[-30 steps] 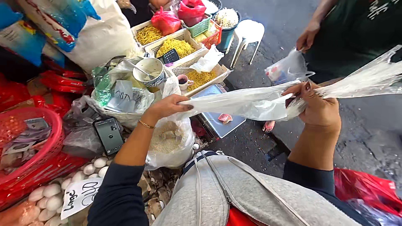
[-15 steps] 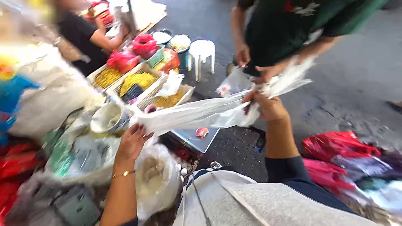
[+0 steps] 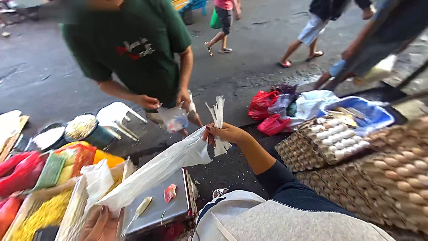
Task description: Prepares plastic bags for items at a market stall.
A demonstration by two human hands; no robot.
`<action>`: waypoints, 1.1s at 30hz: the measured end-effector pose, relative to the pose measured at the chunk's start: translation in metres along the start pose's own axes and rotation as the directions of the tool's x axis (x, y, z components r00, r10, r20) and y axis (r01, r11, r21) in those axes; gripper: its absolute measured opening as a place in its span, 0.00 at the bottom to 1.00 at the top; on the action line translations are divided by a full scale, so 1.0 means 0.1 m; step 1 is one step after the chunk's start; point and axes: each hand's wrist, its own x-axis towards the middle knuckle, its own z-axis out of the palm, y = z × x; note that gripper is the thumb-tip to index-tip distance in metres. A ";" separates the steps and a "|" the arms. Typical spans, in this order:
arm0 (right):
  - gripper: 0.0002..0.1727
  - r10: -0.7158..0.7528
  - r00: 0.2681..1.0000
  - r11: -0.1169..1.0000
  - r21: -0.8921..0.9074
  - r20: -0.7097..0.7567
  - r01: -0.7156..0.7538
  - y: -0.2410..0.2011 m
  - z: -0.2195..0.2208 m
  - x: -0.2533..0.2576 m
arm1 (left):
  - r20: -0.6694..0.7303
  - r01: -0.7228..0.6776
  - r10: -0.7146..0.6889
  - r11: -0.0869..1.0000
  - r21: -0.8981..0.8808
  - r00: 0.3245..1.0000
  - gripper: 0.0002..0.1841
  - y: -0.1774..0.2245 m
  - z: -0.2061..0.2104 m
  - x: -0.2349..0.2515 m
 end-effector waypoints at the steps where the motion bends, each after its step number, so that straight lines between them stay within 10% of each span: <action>1: 0.24 -0.003 0.999 0.999 -0.050 -0.041 0.001 -0.01 -0.06 -0.10 | 0.027 0.006 -0.006 1.000 -0.008 1.000 0.19 0.00 0.10 0.08; 9: 0.22 0.023 0.911 0.909 -0.370 -0.412 -0.190 -0.11 -0.24 -0.62 | 0.130 0.000 0.013 0.995 -0.098 0.991 0.19 0.19 0.48 0.49; 19: 0.24 -0.184 0.969 0.959 -0.188 0.163 0.214 -0.02 0.81 -0.19 | 0.283 -0.144 0.089 0.973 0.181 0.955 0.07 0.04 1.22 0.22; 33: 0.25 -0.065 0.941 0.990 -0.094 0.333 0.101 0.07 1.27 0.12 | 0.227 -0.142 0.046 0.894 0.424 0.973 0.06 0.06 1.01 -0.15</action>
